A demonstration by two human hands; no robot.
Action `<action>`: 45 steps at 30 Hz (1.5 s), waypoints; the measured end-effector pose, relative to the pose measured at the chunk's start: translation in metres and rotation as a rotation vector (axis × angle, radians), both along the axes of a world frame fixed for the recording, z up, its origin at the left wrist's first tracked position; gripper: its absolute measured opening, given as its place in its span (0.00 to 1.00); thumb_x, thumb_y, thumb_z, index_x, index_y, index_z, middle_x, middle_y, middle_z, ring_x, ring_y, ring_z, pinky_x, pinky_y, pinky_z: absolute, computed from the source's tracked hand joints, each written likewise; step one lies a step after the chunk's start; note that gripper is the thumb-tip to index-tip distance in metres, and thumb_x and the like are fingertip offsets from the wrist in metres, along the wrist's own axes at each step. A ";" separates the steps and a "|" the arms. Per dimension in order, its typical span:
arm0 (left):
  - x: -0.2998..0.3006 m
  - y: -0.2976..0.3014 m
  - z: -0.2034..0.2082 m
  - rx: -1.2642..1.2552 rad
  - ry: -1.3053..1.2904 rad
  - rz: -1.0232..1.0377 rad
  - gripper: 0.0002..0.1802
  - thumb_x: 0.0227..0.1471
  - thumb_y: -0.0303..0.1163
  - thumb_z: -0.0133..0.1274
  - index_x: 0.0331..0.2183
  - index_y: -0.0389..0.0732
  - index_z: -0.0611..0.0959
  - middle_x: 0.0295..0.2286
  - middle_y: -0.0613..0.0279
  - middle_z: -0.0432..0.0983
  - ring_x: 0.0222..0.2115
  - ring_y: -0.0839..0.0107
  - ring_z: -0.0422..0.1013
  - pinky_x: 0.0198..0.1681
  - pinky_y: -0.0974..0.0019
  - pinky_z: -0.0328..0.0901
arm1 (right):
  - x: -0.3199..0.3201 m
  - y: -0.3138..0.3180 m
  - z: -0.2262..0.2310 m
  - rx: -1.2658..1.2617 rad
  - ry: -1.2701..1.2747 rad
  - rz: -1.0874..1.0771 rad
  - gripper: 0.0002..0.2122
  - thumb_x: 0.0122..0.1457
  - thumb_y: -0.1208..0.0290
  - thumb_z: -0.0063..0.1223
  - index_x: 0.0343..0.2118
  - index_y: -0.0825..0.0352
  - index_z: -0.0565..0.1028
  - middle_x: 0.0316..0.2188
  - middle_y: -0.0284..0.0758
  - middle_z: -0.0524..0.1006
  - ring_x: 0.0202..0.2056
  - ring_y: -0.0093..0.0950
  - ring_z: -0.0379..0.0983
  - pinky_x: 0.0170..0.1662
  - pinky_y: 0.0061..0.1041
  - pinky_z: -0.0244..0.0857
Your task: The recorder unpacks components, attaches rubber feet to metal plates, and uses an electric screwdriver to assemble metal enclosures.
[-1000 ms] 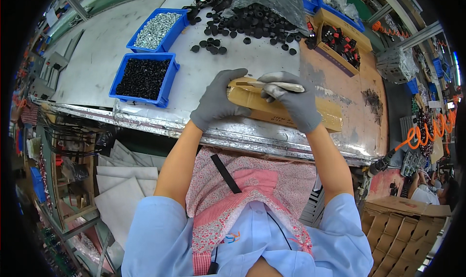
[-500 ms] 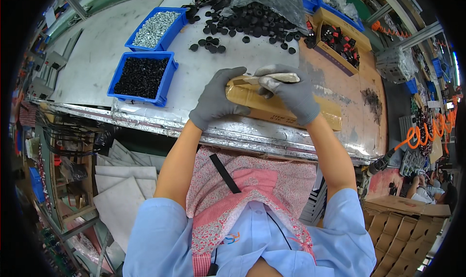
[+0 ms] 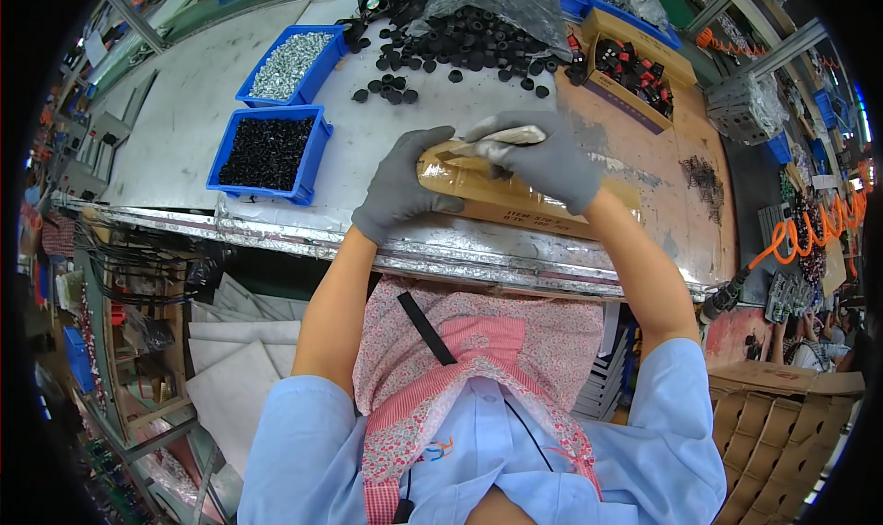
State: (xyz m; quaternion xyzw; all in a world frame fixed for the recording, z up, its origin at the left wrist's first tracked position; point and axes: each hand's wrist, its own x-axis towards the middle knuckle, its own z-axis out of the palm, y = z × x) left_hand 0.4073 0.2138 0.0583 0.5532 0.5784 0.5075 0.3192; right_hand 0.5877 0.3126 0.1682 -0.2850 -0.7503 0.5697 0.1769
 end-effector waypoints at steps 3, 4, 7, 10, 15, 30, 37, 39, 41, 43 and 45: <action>0.001 0.002 -0.003 0.010 -0.019 -0.004 0.50 0.20 0.35 0.72 0.52 0.40 0.72 0.47 0.55 0.66 0.49 0.61 0.66 0.53 0.64 0.62 | 0.018 0.005 0.001 -0.023 -0.035 -0.041 0.06 0.53 0.79 0.54 0.35 0.68 0.79 0.26 0.31 0.78 0.23 0.17 0.73 0.26 0.17 0.67; 0.001 0.002 -0.004 0.019 -0.015 -0.006 0.50 0.21 0.35 0.72 0.52 0.40 0.72 0.47 0.55 0.66 0.49 0.61 0.66 0.53 0.64 0.62 | 0.026 0.006 0.002 -0.033 -0.051 -0.060 0.07 0.53 0.79 0.54 0.35 0.68 0.79 0.26 0.31 0.78 0.23 0.17 0.73 0.26 0.17 0.67; 0.001 0.001 -0.005 0.024 -0.018 -0.008 0.49 0.21 0.33 0.72 0.52 0.40 0.71 0.47 0.56 0.66 0.49 0.62 0.66 0.53 0.65 0.62 | 0.051 0.012 0.003 -0.020 -0.059 -0.079 0.07 0.53 0.79 0.54 0.35 0.68 0.79 0.26 0.31 0.78 0.25 0.17 0.73 0.28 0.17 0.68; 0.003 0.000 -0.001 0.001 -0.026 -0.001 0.50 0.21 0.32 0.72 0.52 0.39 0.71 0.47 0.56 0.66 0.49 0.63 0.66 0.53 0.66 0.62 | 0.072 0.019 -0.001 0.137 0.003 -0.013 0.07 0.53 0.79 0.54 0.35 0.68 0.79 0.26 0.32 0.78 0.25 0.17 0.73 0.29 0.17 0.68; 0.000 0.002 -0.004 -0.001 -0.056 -0.012 0.50 0.21 0.31 0.72 0.52 0.38 0.70 0.47 0.58 0.66 0.49 0.64 0.66 0.54 0.66 0.62 | 0.072 0.016 0.013 0.038 0.022 -0.083 0.07 0.53 0.79 0.55 0.35 0.68 0.79 0.27 0.32 0.79 0.25 0.18 0.73 0.30 0.17 0.69; 0.003 0.001 -0.001 -0.029 -0.096 -0.012 0.51 0.21 0.30 0.72 0.52 0.39 0.70 0.48 0.58 0.66 0.49 0.64 0.66 0.54 0.66 0.62 | 0.025 0.005 -0.021 0.084 0.187 -0.006 0.08 0.51 0.79 0.55 0.35 0.66 0.79 0.29 0.31 0.79 0.29 0.19 0.75 0.33 0.19 0.69; 0.000 0.003 -0.005 -0.018 -0.021 -0.014 0.50 0.20 0.30 0.73 0.52 0.39 0.71 0.48 0.58 0.66 0.50 0.64 0.65 0.54 0.66 0.62 | 0.030 0.006 -0.027 0.582 0.150 0.157 0.07 0.49 0.76 0.59 0.33 0.66 0.79 0.30 0.36 0.79 0.30 0.28 0.76 0.36 0.23 0.69; -0.001 0.003 -0.006 -0.012 -0.006 -0.006 0.50 0.20 0.31 0.73 0.52 0.39 0.71 0.48 0.58 0.65 0.50 0.64 0.65 0.54 0.66 0.61 | 0.034 0.011 -0.027 0.481 0.123 0.133 0.07 0.49 0.74 0.60 0.32 0.65 0.79 0.30 0.35 0.79 0.30 0.29 0.75 0.36 0.25 0.69; -0.001 0.004 -0.007 -0.007 -0.046 -0.022 0.50 0.20 0.31 0.73 0.52 0.39 0.71 0.48 0.58 0.65 0.50 0.64 0.65 0.54 0.66 0.61 | 0.039 0.013 -0.027 0.465 0.108 0.110 0.07 0.49 0.73 0.60 0.32 0.65 0.79 0.29 0.35 0.79 0.30 0.29 0.75 0.36 0.25 0.68; -0.001 0.003 -0.007 -0.005 -0.050 -0.028 0.50 0.21 0.31 0.73 0.52 0.39 0.71 0.48 0.57 0.65 0.50 0.64 0.65 0.54 0.66 0.61 | 0.044 0.013 -0.027 0.450 0.087 0.088 0.07 0.49 0.73 0.61 0.32 0.65 0.79 0.28 0.35 0.79 0.30 0.29 0.75 0.35 0.26 0.68; -0.001 0.003 -0.005 -0.003 -0.016 -0.031 0.50 0.21 0.32 0.73 0.52 0.39 0.71 0.48 0.57 0.65 0.50 0.64 0.65 0.54 0.66 0.61 | 0.051 0.011 -0.024 0.442 0.060 0.062 0.07 0.49 0.74 0.61 0.32 0.65 0.79 0.28 0.35 0.79 0.29 0.28 0.75 0.35 0.25 0.68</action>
